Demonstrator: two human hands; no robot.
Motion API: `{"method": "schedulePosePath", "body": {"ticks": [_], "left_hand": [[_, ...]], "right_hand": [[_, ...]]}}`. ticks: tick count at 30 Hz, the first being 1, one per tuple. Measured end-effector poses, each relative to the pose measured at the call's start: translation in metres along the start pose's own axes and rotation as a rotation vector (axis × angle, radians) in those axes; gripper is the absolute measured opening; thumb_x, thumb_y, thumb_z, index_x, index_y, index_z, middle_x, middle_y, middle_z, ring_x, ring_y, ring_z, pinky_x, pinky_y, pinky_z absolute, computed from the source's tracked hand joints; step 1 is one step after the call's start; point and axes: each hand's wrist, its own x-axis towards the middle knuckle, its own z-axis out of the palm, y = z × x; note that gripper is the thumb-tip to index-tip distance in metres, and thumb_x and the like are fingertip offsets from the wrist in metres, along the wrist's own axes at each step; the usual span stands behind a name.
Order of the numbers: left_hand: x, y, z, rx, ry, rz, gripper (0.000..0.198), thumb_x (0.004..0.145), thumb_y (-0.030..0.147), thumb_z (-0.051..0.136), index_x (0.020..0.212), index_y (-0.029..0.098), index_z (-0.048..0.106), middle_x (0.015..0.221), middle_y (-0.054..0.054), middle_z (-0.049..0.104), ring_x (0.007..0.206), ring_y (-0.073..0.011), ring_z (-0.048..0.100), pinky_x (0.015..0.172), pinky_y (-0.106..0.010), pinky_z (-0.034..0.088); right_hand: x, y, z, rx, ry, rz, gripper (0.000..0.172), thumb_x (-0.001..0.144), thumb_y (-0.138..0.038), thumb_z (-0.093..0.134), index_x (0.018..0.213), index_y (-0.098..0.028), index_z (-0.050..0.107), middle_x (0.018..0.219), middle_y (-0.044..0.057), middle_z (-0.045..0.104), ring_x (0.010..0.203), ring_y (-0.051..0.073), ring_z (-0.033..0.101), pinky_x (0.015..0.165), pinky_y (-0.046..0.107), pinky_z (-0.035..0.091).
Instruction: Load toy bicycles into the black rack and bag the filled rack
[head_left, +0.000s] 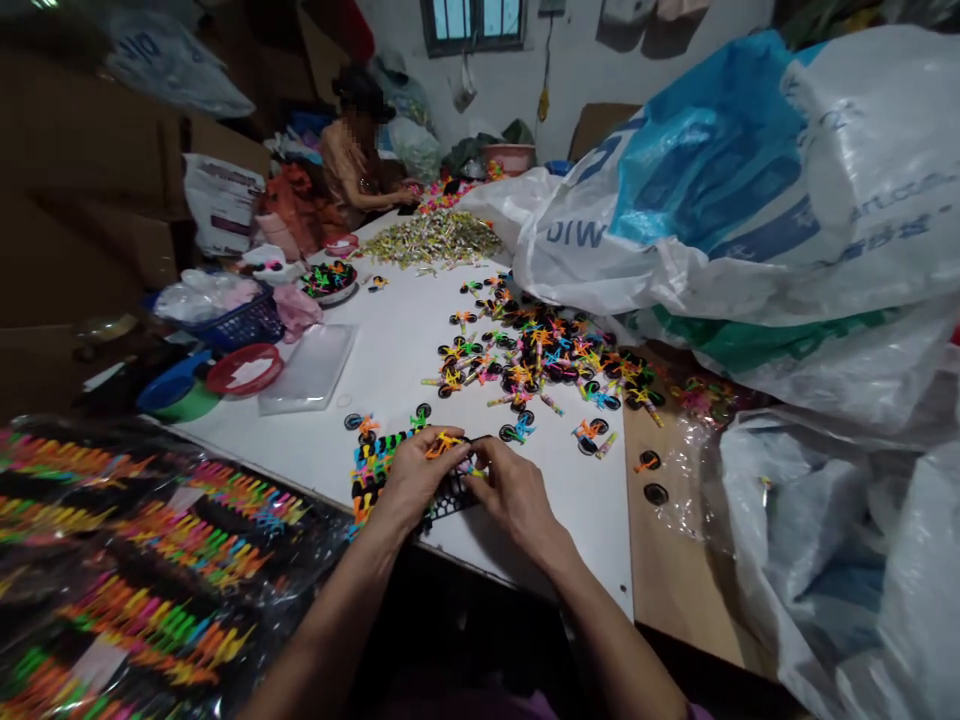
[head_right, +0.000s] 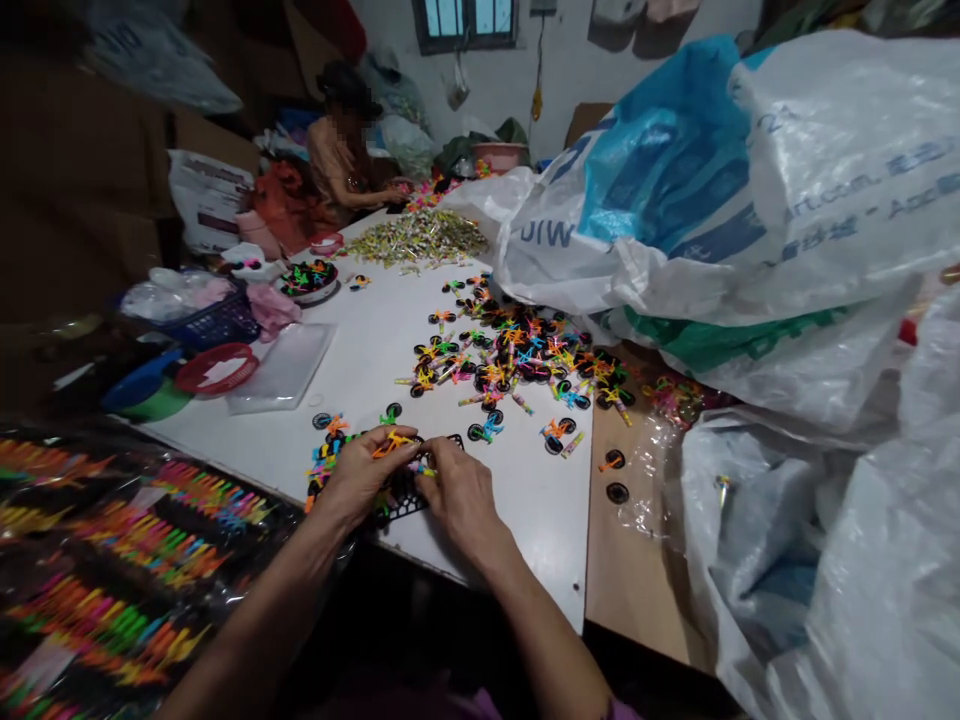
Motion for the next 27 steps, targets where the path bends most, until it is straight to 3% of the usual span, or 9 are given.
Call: {"method": "schedulePosePath", "body": {"ticks": [7, 9, 13, 18, 23, 27], "left_hand": [[-0.017, 0.006, -0.003, -0.088, -0.068, 0.012, 0.05, 0.058, 0.038, 0.075, 0.1, 0.014, 0.061, 0.082, -0.003, 0.065, 0.071, -0.013, 0.058, 0.065, -0.023, 0.044], [-0.019, 0.005, -0.004, -0.065, -0.079, 0.026, 0.052, 0.06, 0.037, 0.073, 0.104, 0.013, 0.059, 0.084, -0.004, 0.065, 0.072, -0.0135, 0.059, 0.065, -0.024, 0.045], [-0.025, 0.002, -0.008, -0.026, -0.159, 0.072, 0.058, 0.066, 0.032, 0.07, 0.118, 0.013, 0.052, 0.09, -0.006, 0.065, 0.082, -0.0155, 0.061, 0.072, -0.026, 0.048], [-0.036, 0.007, -0.018, -0.042, -0.298, 0.025, 0.071, 0.069, 0.029, 0.067, 0.132, 0.017, 0.037, 0.097, -0.007, 0.066, 0.082, -0.0166, 0.062, 0.069, -0.027, 0.051], [-0.045, 0.017, -0.021, -0.096, -0.381, -0.006, 0.079, 0.069, 0.026, 0.067, 0.137, 0.019, 0.028, 0.1, -0.008, 0.065, 0.083, -0.017, 0.063, 0.071, -0.028, 0.052], [-0.05, 0.022, -0.018, -0.117, -0.355, -0.048, 0.085, 0.065, 0.026, 0.071, 0.137, 0.017, 0.027, 0.093, -0.007, 0.066, 0.079, -0.017, 0.064, 0.068, -0.027, 0.052]], "right_hand": [[-0.008, -0.001, 0.002, 0.247, -0.003, 0.163, 0.039, 0.071, -0.024, 0.063, 0.106, -0.02, 0.046, 0.077, -0.004, 0.058, 0.055, 0.01, 0.05, 0.053, 0.021, 0.035], [-0.009, 0.002, 0.005, 0.28, -0.049, 0.188, 0.034, 0.07, -0.026, 0.066, 0.098, -0.019, 0.049, 0.073, -0.004, 0.057, 0.054, 0.01, 0.048, 0.052, 0.021, 0.033], [-0.011, 0.005, 0.007, 0.427, -0.327, 0.176, 0.021, 0.071, -0.031, 0.066, 0.071, -0.016, 0.051, 0.06, -0.006, 0.047, 0.053, 0.007, 0.041, 0.049, 0.019, 0.027], [-0.015, -0.005, -0.002, 0.644, -0.626, 0.128, 0.022, 0.075, -0.034, 0.062, 0.071, -0.015, 0.052, 0.052, -0.009, 0.031, 0.047, 0.005, 0.026, 0.046, 0.02, 0.019], [-0.019, -0.017, -0.003, 0.8, -0.707, 0.148, 0.025, 0.071, -0.036, 0.066, 0.077, -0.014, 0.056, 0.058, -0.007, 0.042, 0.051, 0.005, 0.032, 0.048, 0.019, 0.025], [-0.025, -0.022, 0.001, 0.93, -0.695, 0.176, 0.027, 0.067, -0.032, 0.068, 0.084, -0.016, 0.054, 0.071, -0.005, 0.051, 0.054, 0.005, 0.039, 0.049, 0.018, 0.03]]}}
